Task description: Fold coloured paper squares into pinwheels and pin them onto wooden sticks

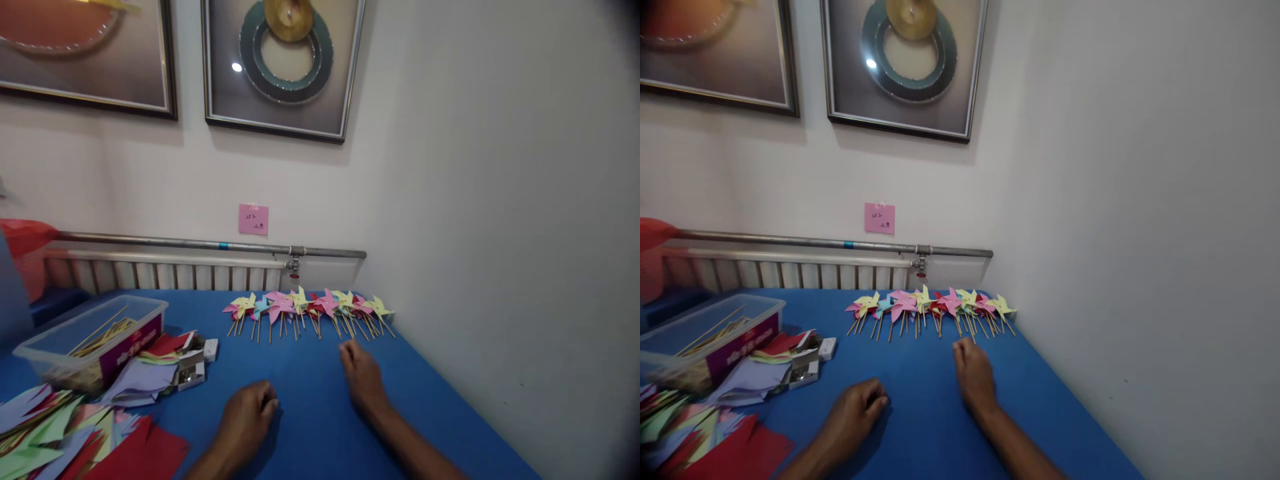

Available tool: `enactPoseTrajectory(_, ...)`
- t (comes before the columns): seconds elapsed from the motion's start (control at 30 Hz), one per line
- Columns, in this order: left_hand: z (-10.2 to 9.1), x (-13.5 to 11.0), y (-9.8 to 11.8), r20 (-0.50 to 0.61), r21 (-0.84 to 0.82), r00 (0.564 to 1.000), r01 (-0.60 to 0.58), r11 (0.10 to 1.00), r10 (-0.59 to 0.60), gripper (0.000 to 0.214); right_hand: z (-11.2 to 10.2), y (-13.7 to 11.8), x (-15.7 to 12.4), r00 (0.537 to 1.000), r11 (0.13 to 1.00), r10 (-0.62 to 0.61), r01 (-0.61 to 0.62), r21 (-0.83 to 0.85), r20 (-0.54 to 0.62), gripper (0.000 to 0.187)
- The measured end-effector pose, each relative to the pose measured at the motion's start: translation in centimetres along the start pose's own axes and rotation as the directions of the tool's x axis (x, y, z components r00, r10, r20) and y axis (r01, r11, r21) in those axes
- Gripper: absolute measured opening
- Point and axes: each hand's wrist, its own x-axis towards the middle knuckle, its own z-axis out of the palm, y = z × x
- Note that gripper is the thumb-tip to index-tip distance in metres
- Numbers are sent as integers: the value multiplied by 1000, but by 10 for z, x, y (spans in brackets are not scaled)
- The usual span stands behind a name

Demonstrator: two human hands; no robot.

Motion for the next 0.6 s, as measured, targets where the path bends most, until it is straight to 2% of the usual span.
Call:
enactPoseTrajectory(0.07,-2,-3,2,-15,42,999,-29,999,29,16,19,-43,-23,994,983,-95,85,163,54,34)
enactPoseTrajectory(0.17,-7,-5,3,-35,30,998,-51,998,52,20,45,-105,-52,979,934,-178,138,330,94,35)
enactPoseTrajectory(0.27,-11,-5,1,-22,-3,1000,-8,1000,7,22,65,-142,-70,976,904,-190,132,407,104,33)
enactPoseTrajectory(0.33,-12,-4,-2,-12,13,999,38,999,-38,20,74,-148,-75,977,884,-170,94,459,126,32)
enactPoseTrajectory(0.4,-12,-4,-3,-3,34,999,53,998,-53,20,79,-143,-76,972,867,-142,30,497,188,34)
enactPoseTrajectory(0.6,-16,-6,3,14,95,1000,-9,995,8,27,82,-130,-68,933,811,-105,-120,572,344,43)
